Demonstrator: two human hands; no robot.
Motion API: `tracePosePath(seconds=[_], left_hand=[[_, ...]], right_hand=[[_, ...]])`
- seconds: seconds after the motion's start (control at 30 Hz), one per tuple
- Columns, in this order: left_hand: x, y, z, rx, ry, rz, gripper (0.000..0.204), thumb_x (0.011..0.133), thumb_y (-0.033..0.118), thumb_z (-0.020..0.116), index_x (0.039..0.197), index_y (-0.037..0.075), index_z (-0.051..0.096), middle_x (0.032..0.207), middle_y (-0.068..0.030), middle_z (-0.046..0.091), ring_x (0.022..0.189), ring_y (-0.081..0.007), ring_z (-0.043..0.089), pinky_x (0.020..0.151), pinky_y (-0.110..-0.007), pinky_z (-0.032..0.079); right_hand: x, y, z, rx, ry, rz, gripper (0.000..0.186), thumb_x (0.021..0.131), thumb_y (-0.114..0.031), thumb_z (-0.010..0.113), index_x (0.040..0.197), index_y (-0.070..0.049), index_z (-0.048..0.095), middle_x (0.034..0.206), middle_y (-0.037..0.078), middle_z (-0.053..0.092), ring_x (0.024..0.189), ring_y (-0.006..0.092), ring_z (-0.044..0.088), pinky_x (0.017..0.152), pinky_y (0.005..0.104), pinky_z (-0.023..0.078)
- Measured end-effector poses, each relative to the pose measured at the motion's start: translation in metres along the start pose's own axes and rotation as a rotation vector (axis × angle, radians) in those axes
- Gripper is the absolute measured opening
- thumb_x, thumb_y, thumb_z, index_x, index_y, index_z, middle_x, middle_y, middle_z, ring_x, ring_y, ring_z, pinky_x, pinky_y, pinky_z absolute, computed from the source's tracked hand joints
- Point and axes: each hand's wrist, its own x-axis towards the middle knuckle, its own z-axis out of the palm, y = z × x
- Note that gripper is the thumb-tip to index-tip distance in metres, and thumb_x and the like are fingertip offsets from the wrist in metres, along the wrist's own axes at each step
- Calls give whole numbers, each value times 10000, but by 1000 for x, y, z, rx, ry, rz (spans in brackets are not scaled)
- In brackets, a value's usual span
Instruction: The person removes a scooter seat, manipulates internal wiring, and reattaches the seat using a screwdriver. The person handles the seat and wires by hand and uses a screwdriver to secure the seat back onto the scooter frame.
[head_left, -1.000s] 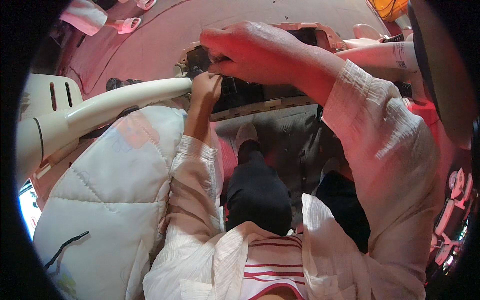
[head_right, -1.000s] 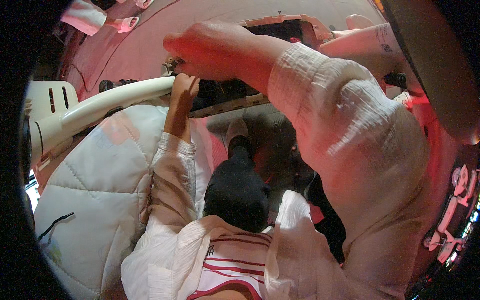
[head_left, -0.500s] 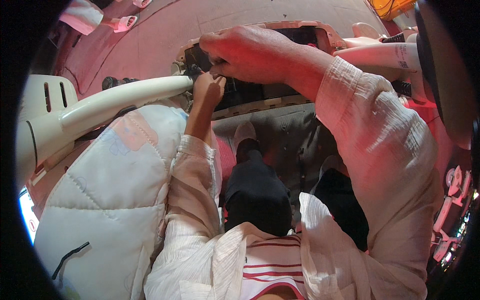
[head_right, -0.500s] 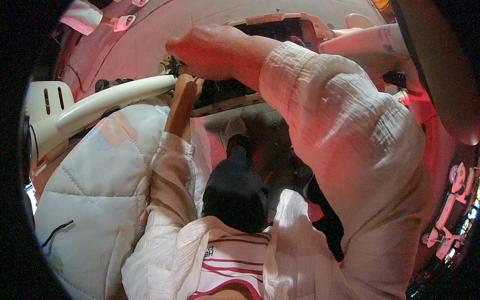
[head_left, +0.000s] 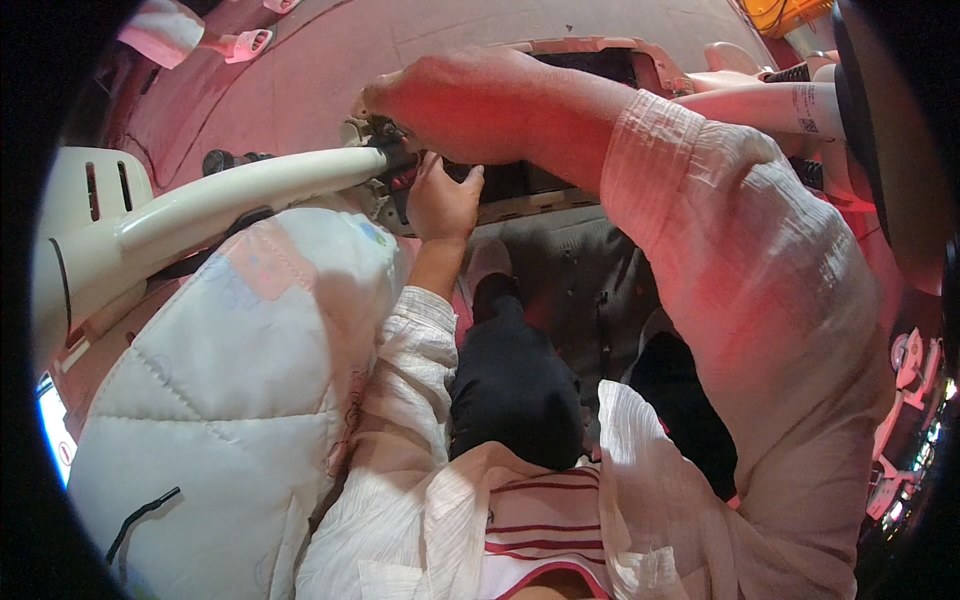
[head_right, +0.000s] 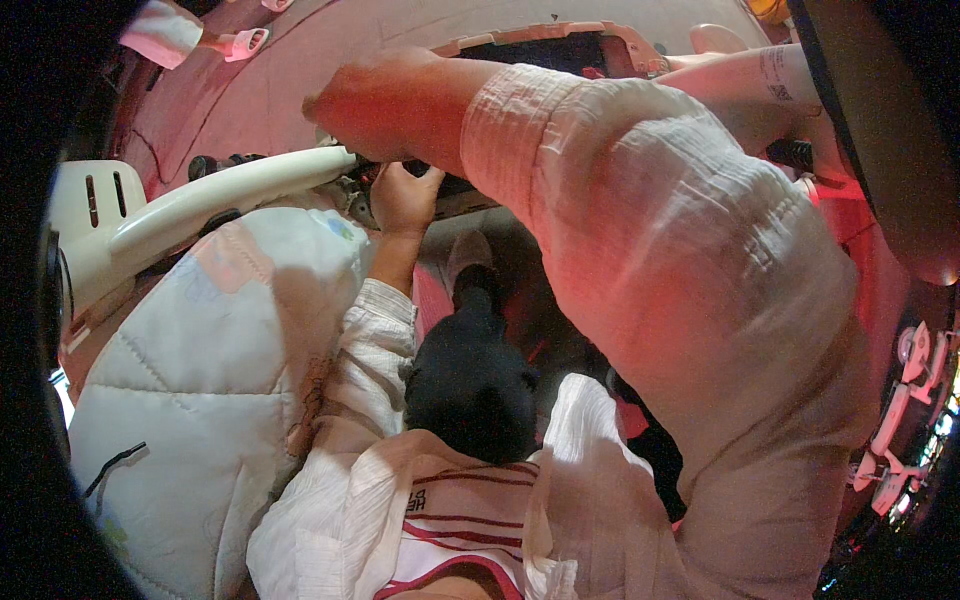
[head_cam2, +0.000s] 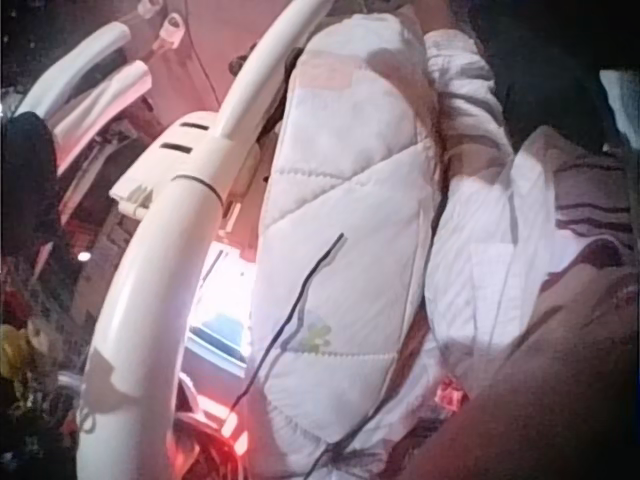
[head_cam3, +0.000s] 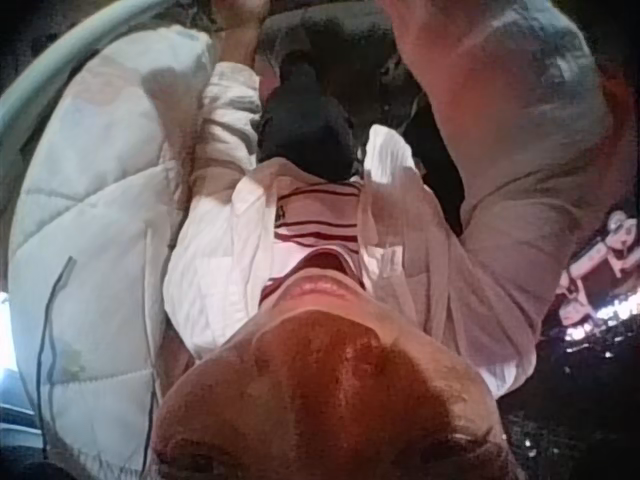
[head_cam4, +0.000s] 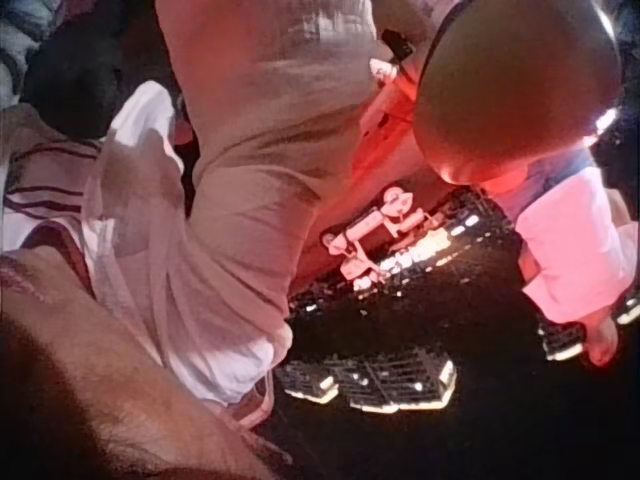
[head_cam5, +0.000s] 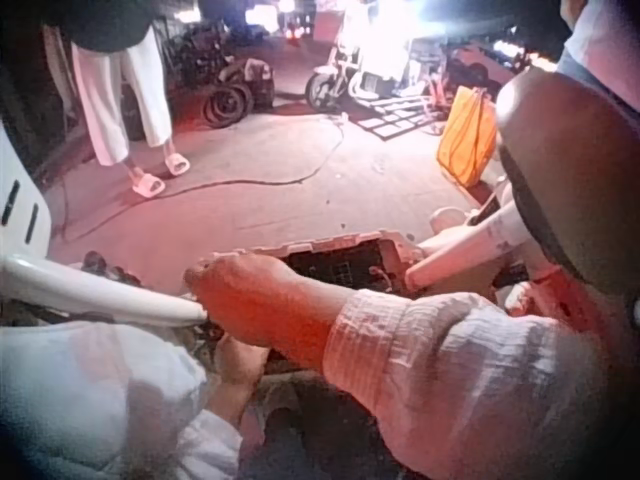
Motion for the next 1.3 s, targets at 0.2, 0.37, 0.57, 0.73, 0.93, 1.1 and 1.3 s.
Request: tracePosePath(seconds=[0.2,0.37,0.57,0.73,0.93,1.1,1.3], left_hand=[[2,-13,-6,-72,41,131,527,684,284,773,1123,52,595,1101,-148,634,1005,-321,607,859,-372,477],[6,-22,-3,-112,-21,226,566,679,282,785,1138,17,586,1116,-174,623,1006,-320,609,860,-355,478],[6,-30,-1,-66,42,267,573,680,295,785,1122,-8,582,1093,-178,625,998,-324,611,860,-362,476],[4,-22,0,-76,-16,210,537,682,285,782,1097,5,589,1069,-172,629,993,-329,610,861,-364,474],[7,-30,3,-120,113,319,444,719,399,748,937,17,686,946,-181,666,851,-348,639,784,-406,486],[3,-22,-13,-33,21,238,400,759,322,724,957,-19,657,906,-206,659,799,-336,651,730,-389,506],[3,-23,-56,-949,-21,-31,446,942,381,427,1215,43,525,950,-113,629,670,-154,596,571,-314,500]], right_hand=[[7,-1,2,-25,47,78,306,798,-143,664,1076,-65,562,873,141,644,822,291,655,669,372,524],[3,8,5,-10,39,-129,319,810,-174,666,1087,-59,557,867,164,641,828,303,653,667,385,529],[3,-5,-1,-56,-37,87,361,792,-151,667,1125,-68,555,930,189,631,929,335,639,737,410,521],[1,2,18,-90,80,-31,406,755,-137,687,1131,-61,557,992,181,624,970,351,622,778,403,512],[3,-9,8,-69,-1,29,466,747,-160,703,1166,-48,531,935,136,647,893,351,645,736,413,524],[5,-15,7,-177,58,188,434,755,-256,692,1120,-67,550,870,133,662,821,343,657,693,421,528],[1,-9,21,-74,198,12,312,759,-314,665,943,-68,609,825,152,663,799,348,653,671,427,517]])
